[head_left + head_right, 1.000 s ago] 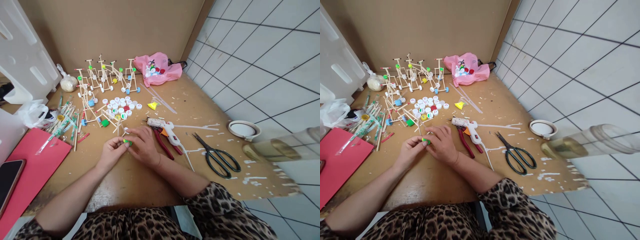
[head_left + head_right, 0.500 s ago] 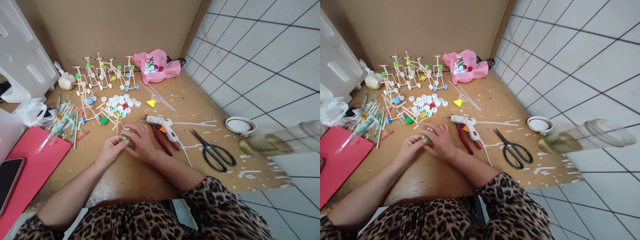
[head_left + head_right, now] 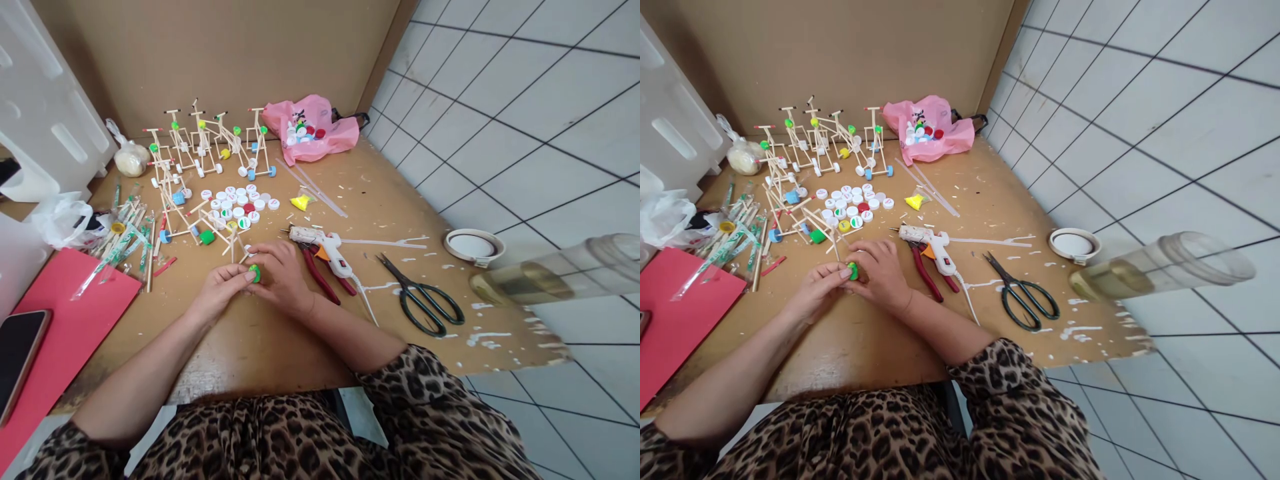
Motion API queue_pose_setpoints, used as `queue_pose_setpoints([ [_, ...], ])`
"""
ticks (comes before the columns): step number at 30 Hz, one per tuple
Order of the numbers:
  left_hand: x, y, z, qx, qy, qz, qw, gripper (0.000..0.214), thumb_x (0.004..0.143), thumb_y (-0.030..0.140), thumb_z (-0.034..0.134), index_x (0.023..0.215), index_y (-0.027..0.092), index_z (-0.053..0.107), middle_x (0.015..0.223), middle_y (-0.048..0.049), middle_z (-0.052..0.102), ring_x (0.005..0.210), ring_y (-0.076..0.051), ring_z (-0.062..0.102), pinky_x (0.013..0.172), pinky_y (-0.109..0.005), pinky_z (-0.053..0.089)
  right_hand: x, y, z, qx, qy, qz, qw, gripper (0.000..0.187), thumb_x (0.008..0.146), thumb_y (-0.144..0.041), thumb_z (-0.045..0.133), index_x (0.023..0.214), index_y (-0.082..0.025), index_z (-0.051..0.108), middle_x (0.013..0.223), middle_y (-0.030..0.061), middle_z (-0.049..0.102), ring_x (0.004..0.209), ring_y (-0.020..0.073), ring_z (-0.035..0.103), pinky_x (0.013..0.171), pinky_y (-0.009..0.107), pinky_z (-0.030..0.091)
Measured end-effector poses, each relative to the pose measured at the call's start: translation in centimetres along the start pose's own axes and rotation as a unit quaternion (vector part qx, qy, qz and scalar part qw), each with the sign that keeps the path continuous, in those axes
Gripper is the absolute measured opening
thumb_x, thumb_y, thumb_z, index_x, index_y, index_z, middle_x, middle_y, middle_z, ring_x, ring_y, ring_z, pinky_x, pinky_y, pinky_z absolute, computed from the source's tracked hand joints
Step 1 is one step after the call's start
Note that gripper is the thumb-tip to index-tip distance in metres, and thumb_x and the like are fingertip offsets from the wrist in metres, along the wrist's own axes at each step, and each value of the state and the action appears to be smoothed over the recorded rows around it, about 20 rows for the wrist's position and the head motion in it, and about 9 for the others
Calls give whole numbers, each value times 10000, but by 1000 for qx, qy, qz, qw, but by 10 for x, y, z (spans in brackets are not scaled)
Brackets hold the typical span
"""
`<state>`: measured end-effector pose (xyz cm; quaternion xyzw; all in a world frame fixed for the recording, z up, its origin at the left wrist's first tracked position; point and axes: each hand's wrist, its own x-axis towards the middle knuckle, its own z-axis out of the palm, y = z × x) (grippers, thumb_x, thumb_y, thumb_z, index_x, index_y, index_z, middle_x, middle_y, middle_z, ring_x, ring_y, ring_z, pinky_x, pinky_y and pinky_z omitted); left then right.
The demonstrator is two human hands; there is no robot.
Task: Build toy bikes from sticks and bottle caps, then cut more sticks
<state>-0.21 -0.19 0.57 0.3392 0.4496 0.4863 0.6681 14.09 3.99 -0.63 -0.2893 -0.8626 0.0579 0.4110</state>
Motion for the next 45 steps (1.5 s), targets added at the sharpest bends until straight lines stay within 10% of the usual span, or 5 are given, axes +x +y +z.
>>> queue_pose_setpoints([
  [17,-1,8,-2,60,11,10,998,365,480,459,795,572,133,660,501,0,604,473,-63,479,495,-189,354,10,-2,-27,94,-127,30,987,247,832,-380,553,1013,-215,587,1005,70,674,963,208,584,853,380,362],
  [45,2,-4,0,7,-15,-12,1000,457,542,589,716,602,140,660,555,-28,632,545,-128,567,592,-256,449,7,3,-27,40,-140,3,989,253,846,-386,528,1019,-220,610,1017,68,672,942,200,577,869,400,337],
])
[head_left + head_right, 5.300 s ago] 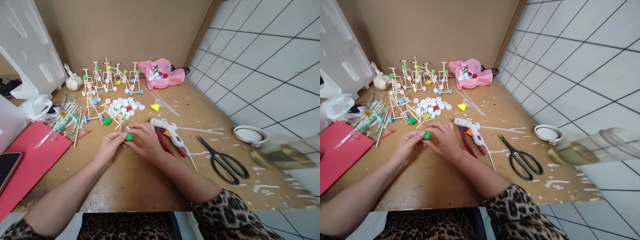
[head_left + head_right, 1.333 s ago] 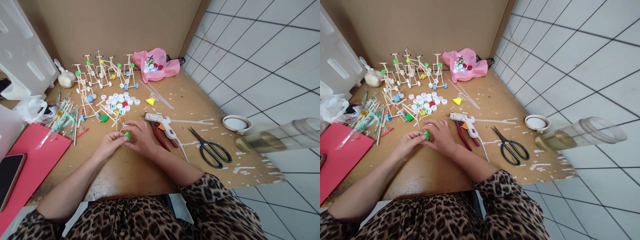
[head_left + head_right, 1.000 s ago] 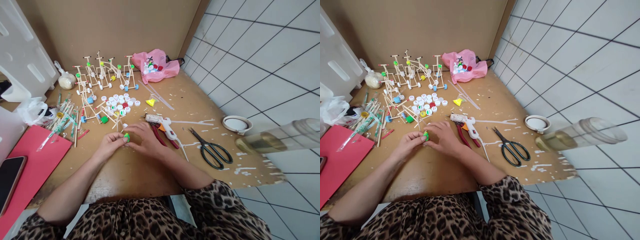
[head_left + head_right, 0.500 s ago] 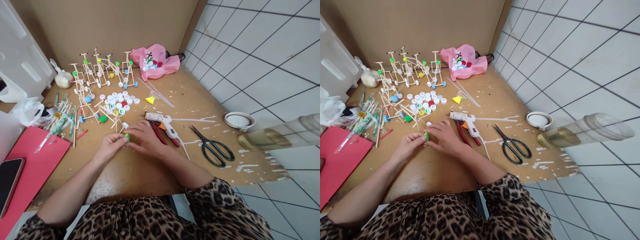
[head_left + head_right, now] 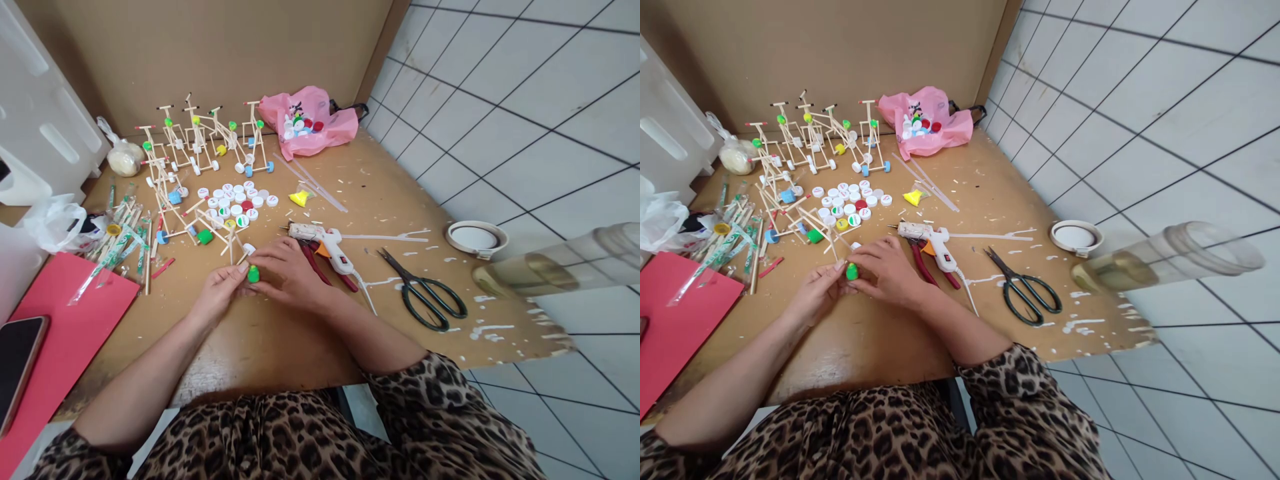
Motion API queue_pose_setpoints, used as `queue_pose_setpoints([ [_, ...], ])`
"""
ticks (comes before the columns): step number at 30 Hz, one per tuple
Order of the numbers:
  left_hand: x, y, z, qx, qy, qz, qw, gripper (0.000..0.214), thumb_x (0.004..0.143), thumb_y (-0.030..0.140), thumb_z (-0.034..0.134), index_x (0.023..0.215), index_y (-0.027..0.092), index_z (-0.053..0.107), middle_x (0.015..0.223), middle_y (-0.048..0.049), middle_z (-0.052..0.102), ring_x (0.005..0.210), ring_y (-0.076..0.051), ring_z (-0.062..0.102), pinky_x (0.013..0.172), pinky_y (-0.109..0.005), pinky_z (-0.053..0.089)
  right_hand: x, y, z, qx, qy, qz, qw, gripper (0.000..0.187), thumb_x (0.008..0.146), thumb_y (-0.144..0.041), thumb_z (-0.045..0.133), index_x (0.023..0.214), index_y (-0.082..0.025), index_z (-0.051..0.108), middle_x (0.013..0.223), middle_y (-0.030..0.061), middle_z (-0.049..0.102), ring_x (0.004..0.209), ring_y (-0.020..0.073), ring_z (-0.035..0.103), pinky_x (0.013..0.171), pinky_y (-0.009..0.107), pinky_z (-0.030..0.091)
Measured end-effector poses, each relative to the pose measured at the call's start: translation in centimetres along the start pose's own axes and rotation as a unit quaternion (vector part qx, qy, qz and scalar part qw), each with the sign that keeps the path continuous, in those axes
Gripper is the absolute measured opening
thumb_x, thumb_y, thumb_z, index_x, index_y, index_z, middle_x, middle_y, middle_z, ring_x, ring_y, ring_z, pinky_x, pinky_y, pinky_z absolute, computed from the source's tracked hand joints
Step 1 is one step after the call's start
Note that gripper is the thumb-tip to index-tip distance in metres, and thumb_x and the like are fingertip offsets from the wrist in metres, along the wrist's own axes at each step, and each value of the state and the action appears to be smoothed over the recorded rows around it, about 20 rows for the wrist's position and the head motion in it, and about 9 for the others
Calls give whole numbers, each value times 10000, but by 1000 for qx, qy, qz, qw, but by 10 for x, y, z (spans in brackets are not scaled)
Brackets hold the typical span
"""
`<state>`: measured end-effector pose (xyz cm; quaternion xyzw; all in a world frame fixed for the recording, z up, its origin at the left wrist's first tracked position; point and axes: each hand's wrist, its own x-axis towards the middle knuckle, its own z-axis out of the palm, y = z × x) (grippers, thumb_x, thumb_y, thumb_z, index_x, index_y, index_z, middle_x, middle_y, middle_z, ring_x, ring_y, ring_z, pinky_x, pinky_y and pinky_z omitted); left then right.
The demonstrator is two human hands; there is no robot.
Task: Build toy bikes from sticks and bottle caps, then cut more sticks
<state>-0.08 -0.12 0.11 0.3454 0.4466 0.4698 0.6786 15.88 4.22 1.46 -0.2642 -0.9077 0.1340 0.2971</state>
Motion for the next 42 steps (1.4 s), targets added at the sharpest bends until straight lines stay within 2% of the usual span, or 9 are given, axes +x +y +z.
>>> queue_pose_setpoints([
  [10,0,-1,1,40,41,32,998,424,513,535,757,522,128,635,463,15,560,469,-66,444,509,-205,333,0,0,4,27,-1,-13,1000,257,858,-394,519,1019,-217,614,1040,72,664,945,192,583,858,384,347],
  [14,0,-1,3,29,42,24,998,437,508,557,747,547,133,648,490,4,581,492,-86,479,537,-222,369,0,1,7,36,-4,12,999,257,852,-394,523,1020,-220,613,1044,84,662,956,203,589,850,389,361],
  [18,-1,0,5,23,26,8,999,429,470,525,781,619,135,681,538,-6,615,524,-90,509,576,-224,398,-2,4,9,41,33,12,999,258,850,-399,519,1000,-208,607,1045,92,661,977,203,592,857,390,370],
  [22,-2,-1,5,35,25,16,999,382,500,482,785,620,133,686,531,-7,609,517,-81,487,544,-209,370,-2,5,9,36,32,14,999,239,847,-393,514,991,-224,603,1054,84,660,981,202,595,865,397,369],
  [33,-4,1,8,44,34,20,998,400,514,511,766,568,130,657,492,9,582,483,-69,445,501,-204,326,-2,4,7,15,32,-4,999,233,849,-386,520,992,-222,604,1042,83,667,966,199,598,858,398,368],
  [42,-1,-6,4,-10,-3,11,1000,448,559,572,717,674,142,672,573,-26,644,584,-133,587,589,-241,440,-1,6,7,-10,28,-4,1000,263,858,-416,499,996,-222,612,1054,81,662,961,200,595,860,401,356],
])
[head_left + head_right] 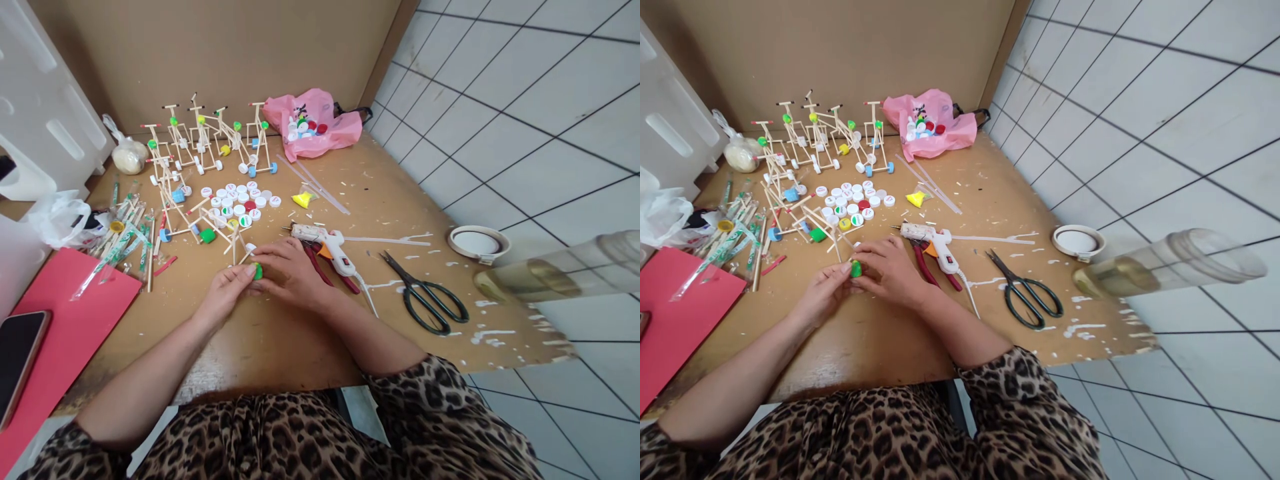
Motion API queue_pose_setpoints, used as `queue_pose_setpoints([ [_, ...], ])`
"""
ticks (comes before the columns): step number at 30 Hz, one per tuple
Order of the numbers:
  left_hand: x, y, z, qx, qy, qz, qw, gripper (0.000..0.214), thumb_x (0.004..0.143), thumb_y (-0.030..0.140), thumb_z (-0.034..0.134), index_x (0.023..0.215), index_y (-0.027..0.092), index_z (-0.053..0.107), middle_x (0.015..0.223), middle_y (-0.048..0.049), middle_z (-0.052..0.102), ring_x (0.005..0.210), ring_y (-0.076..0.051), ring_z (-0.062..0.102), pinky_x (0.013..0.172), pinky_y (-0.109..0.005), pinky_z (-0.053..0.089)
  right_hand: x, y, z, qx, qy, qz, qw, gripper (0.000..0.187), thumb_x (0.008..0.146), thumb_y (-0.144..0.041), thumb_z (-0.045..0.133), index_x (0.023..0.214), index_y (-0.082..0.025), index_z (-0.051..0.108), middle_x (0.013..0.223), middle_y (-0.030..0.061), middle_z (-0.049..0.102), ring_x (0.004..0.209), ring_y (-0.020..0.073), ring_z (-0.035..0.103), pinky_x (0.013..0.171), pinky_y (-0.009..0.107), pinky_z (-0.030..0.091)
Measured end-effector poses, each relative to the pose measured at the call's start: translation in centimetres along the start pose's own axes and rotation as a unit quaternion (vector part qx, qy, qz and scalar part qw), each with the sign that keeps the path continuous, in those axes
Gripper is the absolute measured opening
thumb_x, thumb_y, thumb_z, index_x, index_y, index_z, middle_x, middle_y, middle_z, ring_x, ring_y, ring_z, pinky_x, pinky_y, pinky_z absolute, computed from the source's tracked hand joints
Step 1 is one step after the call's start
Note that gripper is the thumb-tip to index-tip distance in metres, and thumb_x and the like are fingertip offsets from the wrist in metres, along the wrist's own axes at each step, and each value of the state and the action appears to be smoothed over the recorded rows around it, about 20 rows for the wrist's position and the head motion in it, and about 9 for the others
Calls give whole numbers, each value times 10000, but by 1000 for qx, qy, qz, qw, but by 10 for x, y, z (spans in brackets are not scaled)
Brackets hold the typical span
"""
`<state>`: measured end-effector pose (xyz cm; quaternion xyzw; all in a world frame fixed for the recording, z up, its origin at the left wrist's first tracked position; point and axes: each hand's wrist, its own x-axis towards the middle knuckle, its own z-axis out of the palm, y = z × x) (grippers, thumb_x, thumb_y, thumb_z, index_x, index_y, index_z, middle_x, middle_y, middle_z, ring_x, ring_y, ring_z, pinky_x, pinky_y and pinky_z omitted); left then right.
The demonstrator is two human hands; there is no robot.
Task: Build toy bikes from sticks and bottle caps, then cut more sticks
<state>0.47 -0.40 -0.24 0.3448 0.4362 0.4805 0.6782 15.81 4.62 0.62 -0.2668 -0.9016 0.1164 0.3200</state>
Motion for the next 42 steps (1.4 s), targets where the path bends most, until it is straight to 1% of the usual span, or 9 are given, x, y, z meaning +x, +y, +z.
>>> queue_pose_setpoints([
  [5,2,-1,-2,-6,23,10,1000,435,547,563,730,634,142,659,566,-12,633,579,-123,588,592,-235,444,-1,-1,-1,-5,4,-15,1000,268,860,-395,508,1024,-207,607,1060,82,657,967,198,589,856,391,355],
  [9,1,0,0,1,31,10,999,405,512,521,767,602,142,655,526,9,613,526,-91,544,575,-217,422,0,-4,-1,1,-3,-19,1000,255,855,-377,523,1024,-206,608,1058,82,659,960,195,590,853,385,355],
  [16,2,-1,0,-11,32,25,999,372,529,487,771,572,139,646,519,10,610,514,-84,520,552,-212,403,0,-5,1,13,-14,-13,1000,218,835,-330,563,1012,-213,610,1047,71,661,951,186,592,855,375,354],
  [19,2,0,0,-16,29,14,999,388,519,498,773,602,135,663,562,-3,634,537,-90,542,583,-219,428,0,-3,2,18,-2,-14,1000,234,847,-353,541,1017,-207,607,1048,78,659,961,188,591,848,375,361],
  [22,1,1,0,-11,22,-4,1000,388,494,471,795,653,133,689,582,-9,647,546,-86,545,593,-211,427,-2,1,3,14,25,-15,999,250,859,-384,511,1002,-202,607,1055,89,656,966,190,592,848,380,366],
  [25,1,1,-1,2,27,-10,1000,363,479,438,811,623,129,687,555,-5,635,523,-72,519,570,-197,404,-2,3,4,8,39,-23,999,242,855,-383,514,990,-204,604,1055,90,657,959,189,596,847,380,369],
  [35,1,2,0,8,34,-8,999,381,454,452,816,589,122,681,525,-7,636,501,-70,510,532,-190,379,-1,0,3,-6,26,-37,999,209,851,-339,522,984,-197,597,1042,83,663,946,184,599,842,369,360],
  [39,2,2,-1,-4,18,-10,1000,380,470,443,815,623,121,685,551,-11,645,516,-78,538,566,-198,412,-1,1,3,-9,32,-34,999,225,848,-354,528,993,-198,599,1053,87,659,954,190,596,842,371,360],
  [42,1,3,-2,-27,-5,-8,1000,403,522,490,778,668,125,693,588,-29,659,557,-114,586,599,-232,448,-1,2,1,-10,30,-31,999,245,851,-379,524,1002,-203,603,1056,88,657,959,193,592,837,374,364],
])
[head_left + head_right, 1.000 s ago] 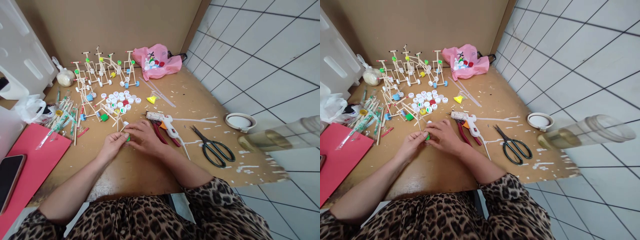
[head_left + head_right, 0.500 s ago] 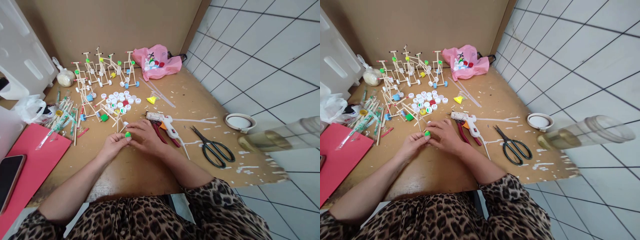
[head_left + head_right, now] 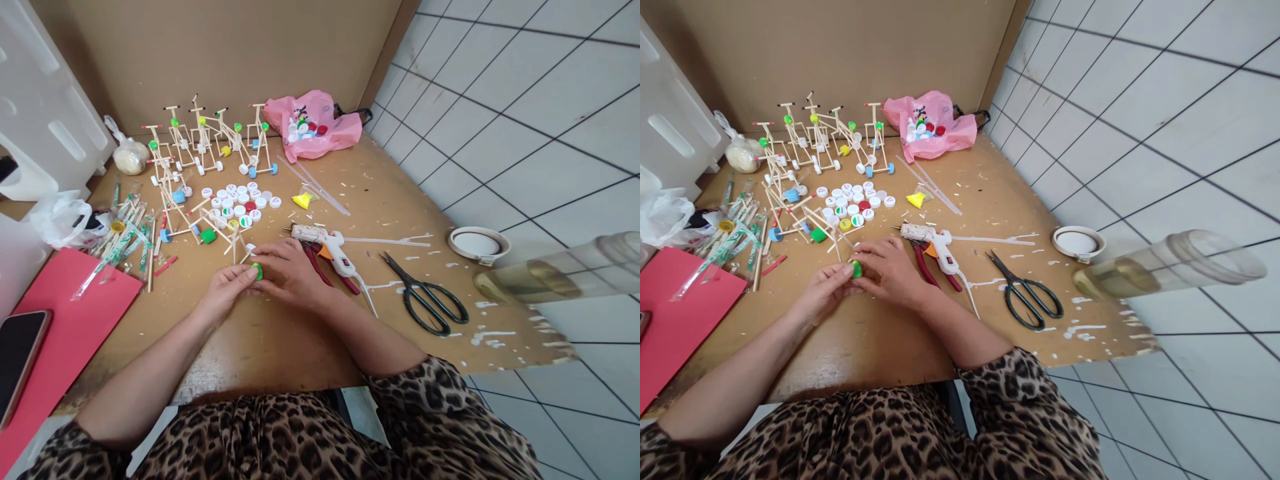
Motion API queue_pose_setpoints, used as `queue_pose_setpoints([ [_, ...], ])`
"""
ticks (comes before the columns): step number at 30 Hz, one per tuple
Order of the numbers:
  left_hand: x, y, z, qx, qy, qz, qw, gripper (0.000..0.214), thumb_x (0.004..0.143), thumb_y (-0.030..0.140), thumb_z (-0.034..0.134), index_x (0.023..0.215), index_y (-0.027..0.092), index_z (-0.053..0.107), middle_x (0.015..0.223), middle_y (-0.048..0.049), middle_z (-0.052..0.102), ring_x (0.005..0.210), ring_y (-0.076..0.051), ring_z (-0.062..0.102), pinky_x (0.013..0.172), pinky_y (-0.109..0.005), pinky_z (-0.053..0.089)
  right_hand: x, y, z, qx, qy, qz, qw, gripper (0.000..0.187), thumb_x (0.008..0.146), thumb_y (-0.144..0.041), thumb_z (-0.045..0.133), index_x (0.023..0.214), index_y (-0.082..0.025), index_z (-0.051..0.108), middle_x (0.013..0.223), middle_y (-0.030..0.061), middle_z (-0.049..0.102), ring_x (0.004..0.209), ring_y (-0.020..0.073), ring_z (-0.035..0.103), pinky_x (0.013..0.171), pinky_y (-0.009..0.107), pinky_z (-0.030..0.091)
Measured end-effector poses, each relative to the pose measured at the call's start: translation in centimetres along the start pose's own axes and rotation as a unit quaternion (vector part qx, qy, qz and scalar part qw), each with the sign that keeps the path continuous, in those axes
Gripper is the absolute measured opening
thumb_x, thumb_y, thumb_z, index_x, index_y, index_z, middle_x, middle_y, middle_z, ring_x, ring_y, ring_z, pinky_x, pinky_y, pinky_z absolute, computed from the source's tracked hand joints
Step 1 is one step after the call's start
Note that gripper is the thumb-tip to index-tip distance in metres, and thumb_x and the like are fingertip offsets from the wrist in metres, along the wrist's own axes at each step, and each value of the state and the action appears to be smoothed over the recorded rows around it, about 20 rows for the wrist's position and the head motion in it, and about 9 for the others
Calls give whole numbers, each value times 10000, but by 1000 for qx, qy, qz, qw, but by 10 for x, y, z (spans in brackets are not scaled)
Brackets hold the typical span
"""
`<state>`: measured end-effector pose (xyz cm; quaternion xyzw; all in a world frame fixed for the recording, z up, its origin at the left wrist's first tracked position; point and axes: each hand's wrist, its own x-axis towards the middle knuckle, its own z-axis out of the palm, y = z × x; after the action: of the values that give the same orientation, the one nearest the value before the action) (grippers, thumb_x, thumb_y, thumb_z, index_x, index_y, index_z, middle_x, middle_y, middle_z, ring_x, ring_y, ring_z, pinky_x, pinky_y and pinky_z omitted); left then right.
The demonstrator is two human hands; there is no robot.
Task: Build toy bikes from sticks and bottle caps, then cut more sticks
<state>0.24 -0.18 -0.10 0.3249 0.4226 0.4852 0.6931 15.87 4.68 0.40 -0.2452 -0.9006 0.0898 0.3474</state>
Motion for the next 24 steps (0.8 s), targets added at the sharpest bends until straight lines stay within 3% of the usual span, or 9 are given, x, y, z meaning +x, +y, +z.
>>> queue_pose_setpoints([
  [18,3,-3,-1,-3,58,17,998,351,477,438,813,584,136,671,538,6,631,506,-71,528,557,-200,411,1,-4,1,24,-45,24,998,260,860,-362,502,1043,-209,606,1068,89,649,978,201,583,857,387,354],
  [24,1,1,2,-4,40,2,999,410,462,491,801,607,129,673,535,-6,629,539,-98,561,586,-218,432,0,-2,0,11,-15,14,1000,271,860,-385,505,1030,-200,606,1070,97,653,982,198,588,861,384,359],
])
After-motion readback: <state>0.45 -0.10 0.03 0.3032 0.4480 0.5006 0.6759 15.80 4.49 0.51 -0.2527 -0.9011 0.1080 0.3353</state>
